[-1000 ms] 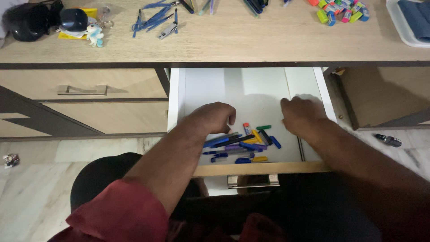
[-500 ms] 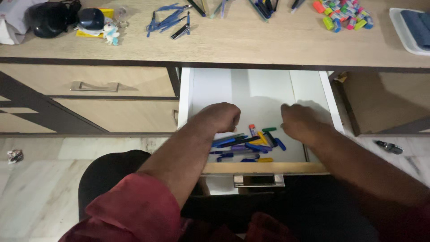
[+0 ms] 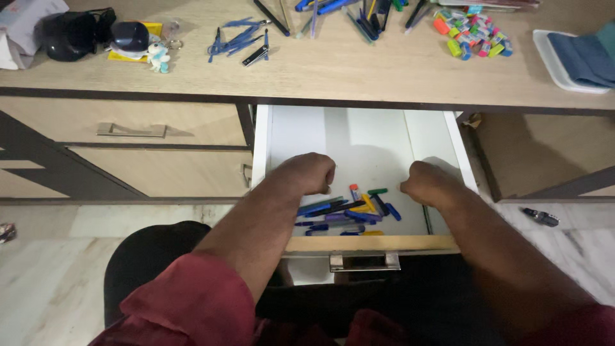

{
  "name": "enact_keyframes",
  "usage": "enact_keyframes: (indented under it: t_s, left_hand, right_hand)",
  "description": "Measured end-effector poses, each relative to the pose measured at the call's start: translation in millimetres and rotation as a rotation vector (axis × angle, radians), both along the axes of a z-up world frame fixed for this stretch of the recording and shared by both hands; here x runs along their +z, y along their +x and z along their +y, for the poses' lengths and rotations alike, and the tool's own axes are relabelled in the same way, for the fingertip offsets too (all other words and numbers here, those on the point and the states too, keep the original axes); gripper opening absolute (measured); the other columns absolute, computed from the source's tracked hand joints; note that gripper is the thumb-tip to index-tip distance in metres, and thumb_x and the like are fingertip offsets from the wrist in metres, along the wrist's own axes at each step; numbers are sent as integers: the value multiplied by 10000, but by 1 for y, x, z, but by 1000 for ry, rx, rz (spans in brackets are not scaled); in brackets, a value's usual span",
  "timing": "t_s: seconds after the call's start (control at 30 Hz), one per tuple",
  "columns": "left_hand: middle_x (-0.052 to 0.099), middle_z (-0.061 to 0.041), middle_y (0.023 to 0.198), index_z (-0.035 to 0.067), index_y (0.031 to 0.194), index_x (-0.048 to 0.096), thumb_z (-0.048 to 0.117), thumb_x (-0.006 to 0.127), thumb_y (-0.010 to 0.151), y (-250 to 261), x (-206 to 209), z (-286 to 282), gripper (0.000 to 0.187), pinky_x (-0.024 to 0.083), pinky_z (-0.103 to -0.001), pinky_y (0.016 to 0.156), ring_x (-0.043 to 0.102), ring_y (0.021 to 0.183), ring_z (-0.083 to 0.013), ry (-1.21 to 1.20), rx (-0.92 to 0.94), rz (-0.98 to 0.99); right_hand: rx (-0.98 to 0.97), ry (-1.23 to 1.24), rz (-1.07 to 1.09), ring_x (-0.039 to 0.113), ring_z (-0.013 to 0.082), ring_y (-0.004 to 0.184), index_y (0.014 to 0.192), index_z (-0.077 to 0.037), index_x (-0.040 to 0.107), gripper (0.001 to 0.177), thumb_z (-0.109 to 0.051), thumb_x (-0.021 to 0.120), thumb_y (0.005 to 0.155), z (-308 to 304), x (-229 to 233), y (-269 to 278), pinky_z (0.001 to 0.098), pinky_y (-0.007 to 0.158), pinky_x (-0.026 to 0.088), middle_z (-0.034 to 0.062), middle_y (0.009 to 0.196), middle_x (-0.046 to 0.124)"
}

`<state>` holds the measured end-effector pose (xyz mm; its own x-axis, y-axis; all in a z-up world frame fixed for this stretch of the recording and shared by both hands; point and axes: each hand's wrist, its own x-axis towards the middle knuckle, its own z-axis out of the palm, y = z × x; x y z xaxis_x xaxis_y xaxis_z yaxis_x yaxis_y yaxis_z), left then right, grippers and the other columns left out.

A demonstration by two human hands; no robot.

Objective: The person sits on the floor in front of a desk and transfers pens and highlighters from an open drawer to the desk surface. They pick up items one by one or in small groups and place them on the desk, gradually clearing the drawer.

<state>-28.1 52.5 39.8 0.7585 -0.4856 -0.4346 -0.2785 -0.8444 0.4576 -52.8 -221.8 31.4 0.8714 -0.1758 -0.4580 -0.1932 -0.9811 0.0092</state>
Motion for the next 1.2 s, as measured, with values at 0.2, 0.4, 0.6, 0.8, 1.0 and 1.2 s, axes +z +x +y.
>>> enact_keyframes:
  t_s: [0.2,0.4,0.6,0.8,1.0,1.2]
  left_hand:
    - [733,-74,1063,167,983,725,234,845,812,1,-8,-4,220,550,-454,886,682,1042,-255,9,-41,-27]
    - [741,-87,1071,144,998,725,236,825,838,0,-3,2,210,552,-452,895,688,1045,-260,5,-37,-15]
    - [724,-103,1101,138,1028,724,251,807,870,3,7,1,211,544,-465,905,678,1063,-262,44,29,38]
    - [739,-103,1100,142,1034,736,250,821,849,10,-1,1,231,555,-461,921,691,1065,-262,9,15,24]
    - [731,-87,1108,152,1037,730,237,823,839,12,-4,2,235,552,-463,921,674,1078,-254,-6,30,20]
    - [733,-98,1107,143,1032,732,265,795,871,12,-4,1,212,556,-460,918,678,1076,-257,-12,25,37]
  right_hand:
    - [-68,103,87,720,340,1003,1334,13,604,565,-358,727,926,3,4,-9,497,890,580,240,1125,737]
    - [-167,113,115,768,334,1087,1325,38,650,549,-364,668,950,15,15,-23,469,970,595,245,1196,756]
    - [-192,206,27,616,391,1258,1396,116,528,732,-411,740,934,11,2,-6,473,1092,482,330,1341,617]
    - [-154,174,-8,621,362,1258,1427,44,535,645,-362,701,954,14,17,-10,482,1090,480,277,1355,629]
    - [-250,512,119,674,264,1192,1437,-94,572,497,-238,613,963,33,29,-18,436,985,579,153,1354,685]
    - [-268,564,28,666,301,1182,1487,-170,518,502,-278,556,998,41,39,-23,430,970,572,117,1454,599]
